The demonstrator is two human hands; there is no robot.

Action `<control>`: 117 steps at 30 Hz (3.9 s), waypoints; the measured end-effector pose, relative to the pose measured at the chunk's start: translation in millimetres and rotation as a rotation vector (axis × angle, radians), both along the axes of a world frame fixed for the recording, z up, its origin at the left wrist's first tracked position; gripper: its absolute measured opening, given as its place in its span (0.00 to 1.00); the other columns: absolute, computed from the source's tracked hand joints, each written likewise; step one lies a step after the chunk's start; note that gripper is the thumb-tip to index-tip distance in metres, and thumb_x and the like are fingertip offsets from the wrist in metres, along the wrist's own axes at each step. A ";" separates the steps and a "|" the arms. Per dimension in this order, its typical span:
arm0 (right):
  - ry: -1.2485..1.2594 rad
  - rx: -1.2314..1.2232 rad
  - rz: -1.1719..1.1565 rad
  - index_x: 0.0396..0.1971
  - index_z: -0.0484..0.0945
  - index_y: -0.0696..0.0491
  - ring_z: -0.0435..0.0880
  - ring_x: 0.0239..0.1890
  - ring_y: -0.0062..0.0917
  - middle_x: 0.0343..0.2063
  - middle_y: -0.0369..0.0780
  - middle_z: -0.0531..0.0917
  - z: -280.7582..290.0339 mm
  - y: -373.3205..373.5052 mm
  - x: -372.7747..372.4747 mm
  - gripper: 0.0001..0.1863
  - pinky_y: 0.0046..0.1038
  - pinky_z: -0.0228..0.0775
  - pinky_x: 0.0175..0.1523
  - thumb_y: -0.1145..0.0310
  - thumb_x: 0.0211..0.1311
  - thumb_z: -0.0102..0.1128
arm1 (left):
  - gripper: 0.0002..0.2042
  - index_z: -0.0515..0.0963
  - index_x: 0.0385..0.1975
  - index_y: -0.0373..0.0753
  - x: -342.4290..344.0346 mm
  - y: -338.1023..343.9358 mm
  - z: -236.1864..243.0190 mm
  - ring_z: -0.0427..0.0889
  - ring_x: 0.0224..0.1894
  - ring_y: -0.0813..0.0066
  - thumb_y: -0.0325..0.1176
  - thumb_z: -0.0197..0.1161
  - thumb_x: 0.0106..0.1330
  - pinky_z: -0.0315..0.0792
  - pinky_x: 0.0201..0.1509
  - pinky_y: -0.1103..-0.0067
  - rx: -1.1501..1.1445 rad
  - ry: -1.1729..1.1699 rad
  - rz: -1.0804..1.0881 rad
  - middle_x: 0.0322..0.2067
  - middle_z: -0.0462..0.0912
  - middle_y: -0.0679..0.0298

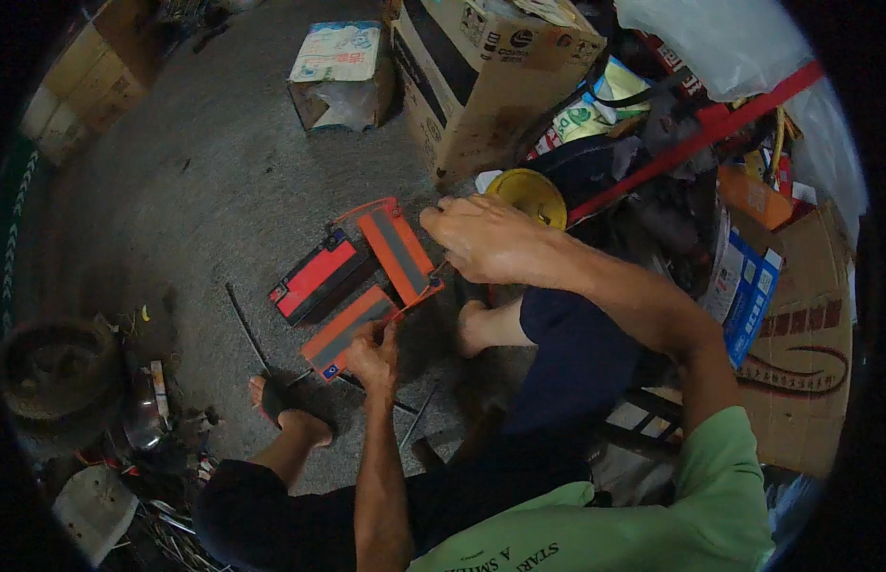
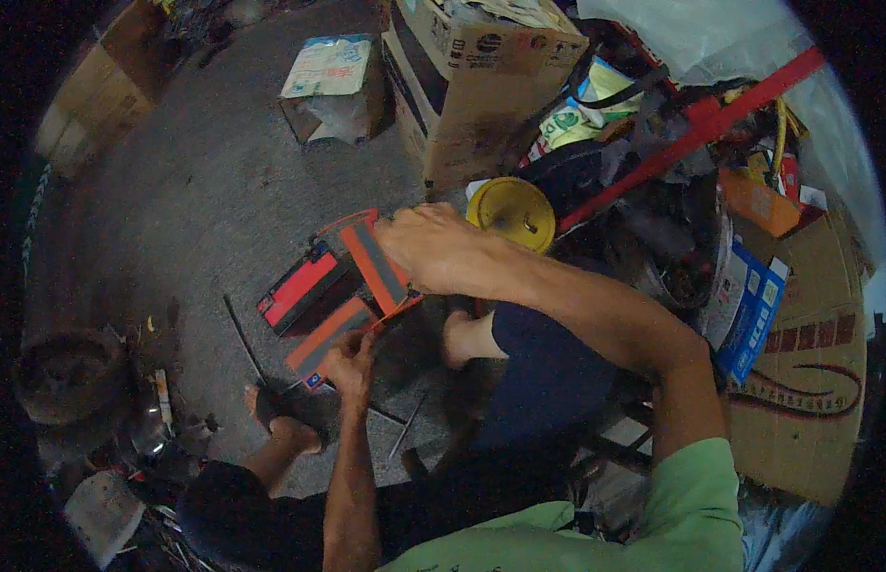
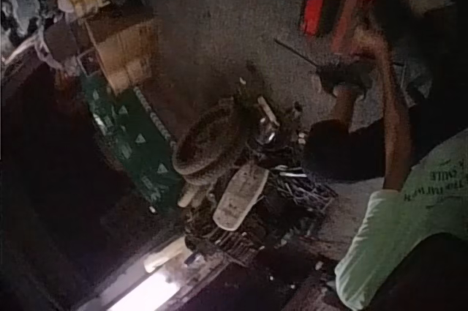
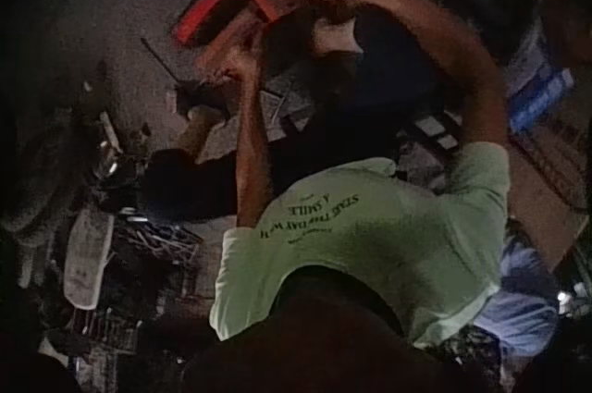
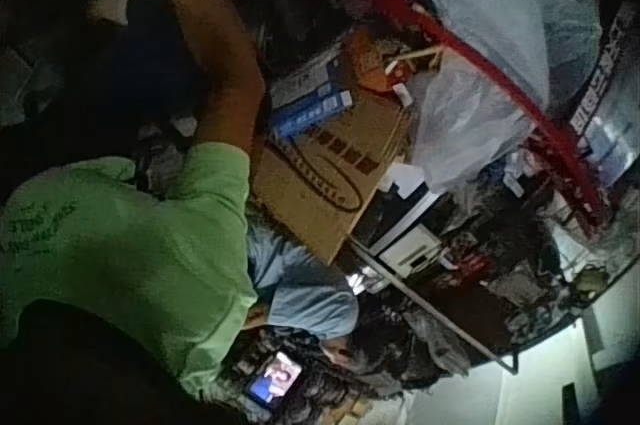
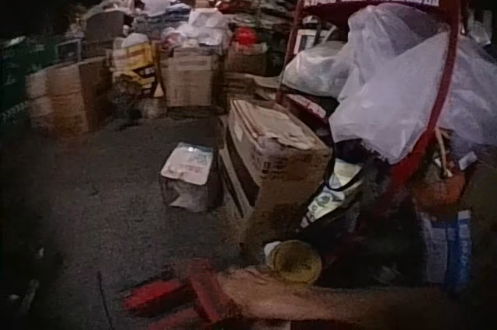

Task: The person sits on the floor and uses a screwdriver to tighten screws on the terminals of several red and black batteries. They manipulate the wires and adjust the battery positions to ensure the connections are secure.

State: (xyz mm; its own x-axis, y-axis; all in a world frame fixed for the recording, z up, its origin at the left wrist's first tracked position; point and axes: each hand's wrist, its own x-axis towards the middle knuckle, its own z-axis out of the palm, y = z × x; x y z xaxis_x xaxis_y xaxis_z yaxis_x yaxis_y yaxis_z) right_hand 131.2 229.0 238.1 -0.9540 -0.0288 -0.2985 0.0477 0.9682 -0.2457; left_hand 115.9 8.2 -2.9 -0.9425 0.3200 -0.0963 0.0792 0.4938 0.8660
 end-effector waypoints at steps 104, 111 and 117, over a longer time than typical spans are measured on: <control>0.155 0.022 -0.076 0.45 0.68 0.60 0.82 0.43 0.45 0.41 0.51 0.76 -16.0 -4.2 15.3 0.21 0.42 0.71 0.48 0.76 0.49 0.61 | 0.11 0.75 0.34 0.37 -5.9 92.6 26.6 0.83 0.34 0.51 0.36 0.65 0.59 0.76 0.34 0.61 -0.262 0.522 -0.378 0.38 0.75 0.55; 0.286 0.089 -0.017 0.46 0.70 0.60 0.84 0.37 0.41 0.32 0.46 0.80 -24.4 -3.7 19.1 0.22 0.40 0.70 0.45 0.71 0.51 0.62 | 0.07 0.78 0.32 0.37 -12.8 104.2 12.9 0.82 0.37 0.47 0.33 0.64 0.59 0.75 0.36 0.59 -0.249 0.239 -0.417 0.35 0.79 0.52; 0.236 0.039 -0.032 0.48 0.69 0.61 0.84 0.39 0.42 0.35 0.50 0.79 -31.4 -0.7 15.2 0.23 0.41 0.70 0.43 0.69 0.53 0.61 | 0.08 0.78 0.36 0.40 -10.5 106.7 3.4 0.81 0.38 0.47 0.31 0.63 0.57 0.74 0.38 0.58 -0.262 0.196 -0.361 0.35 0.79 0.53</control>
State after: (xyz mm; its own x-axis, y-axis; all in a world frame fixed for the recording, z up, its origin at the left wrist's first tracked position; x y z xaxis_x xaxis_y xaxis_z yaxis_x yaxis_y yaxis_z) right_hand 146.4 228.4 206.7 -0.9977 0.0094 -0.0676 0.0238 0.9762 -0.2157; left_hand 105.4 114.8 0.5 -0.7840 0.6187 -0.0494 0.4348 0.6043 0.6677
